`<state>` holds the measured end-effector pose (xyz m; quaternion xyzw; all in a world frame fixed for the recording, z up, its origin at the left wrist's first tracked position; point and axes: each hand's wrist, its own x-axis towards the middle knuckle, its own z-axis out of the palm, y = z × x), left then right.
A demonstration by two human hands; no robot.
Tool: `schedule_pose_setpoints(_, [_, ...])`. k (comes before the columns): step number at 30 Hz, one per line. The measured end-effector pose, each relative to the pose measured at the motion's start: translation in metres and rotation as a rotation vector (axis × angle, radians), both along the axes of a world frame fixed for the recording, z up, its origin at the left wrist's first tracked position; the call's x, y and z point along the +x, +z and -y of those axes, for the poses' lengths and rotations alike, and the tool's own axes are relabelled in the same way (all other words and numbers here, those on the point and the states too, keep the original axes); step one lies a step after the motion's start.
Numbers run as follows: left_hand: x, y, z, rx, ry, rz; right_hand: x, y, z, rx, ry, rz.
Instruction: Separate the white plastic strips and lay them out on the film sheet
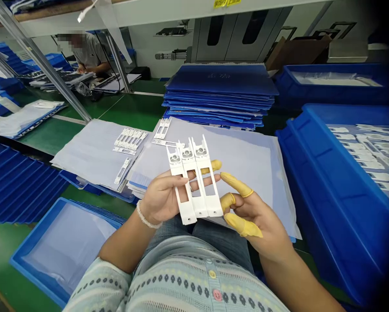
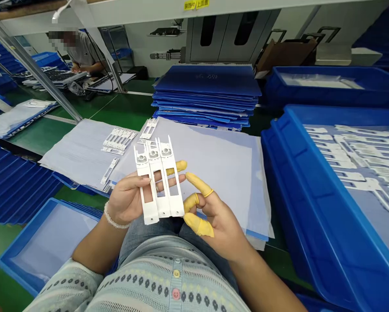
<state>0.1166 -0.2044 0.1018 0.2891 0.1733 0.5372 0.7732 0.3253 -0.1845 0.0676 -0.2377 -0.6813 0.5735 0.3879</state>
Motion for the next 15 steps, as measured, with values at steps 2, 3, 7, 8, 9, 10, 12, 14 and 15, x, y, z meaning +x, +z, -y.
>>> schedule_pose_setpoints(2, [0.001, 0.002, 0.000, 0.018, -0.023, -0.008, -0.002, -0.001, 0.005, -0.079, -0.005, -0.047])
schedule_pose_setpoints(3, [0.001, 0.003, 0.001, 0.018, -0.028, -0.017, -0.003, -0.001, 0.007, -0.105, -0.009, -0.060])
schedule_pose_setpoints(7, [0.001, 0.008, 0.004, 0.007, -0.029, -0.051, -0.003, 0.001, 0.010, -0.145, -0.018, -0.067])
schedule_pose_setpoints(8, [0.001, 0.009, 0.004, 0.000, -0.025, -0.065, -0.003, 0.001, 0.011, -0.150, -0.022, -0.068])
schedule_pose_setpoints(9, [0.001, 0.010, 0.004, -0.007, -0.017, -0.082, -0.003, 0.001, 0.011, -0.155, -0.026, -0.071])
schedule_pose_setpoints(10, [0.001, 0.011, 0.005, -0.010, -0.010, -0.097, -0.003, 0.002, 0.012, -0.161, -0.026, -0.072])
schedule_pose_setpoints(12, [0.001, 0.012, 0.004, -0.004, -0.011, -0.112, -0.004, 0.003, 0.014, -0.171, -0.020, -0.075])
schedule_pose_setpoints(14, [0.001, 0.012, 0.004, 0.013, -0.022, -0.098, -0.005, 0.004, 0.016, -0.172, -0.020, -0.083])
schedule_pose_setpoints(15, [0.001, 0.012, 0.004, 0.019, -0.028, -0.090, -0.005, 0.004, 0.016, -0.168, -0.018, -0.086])
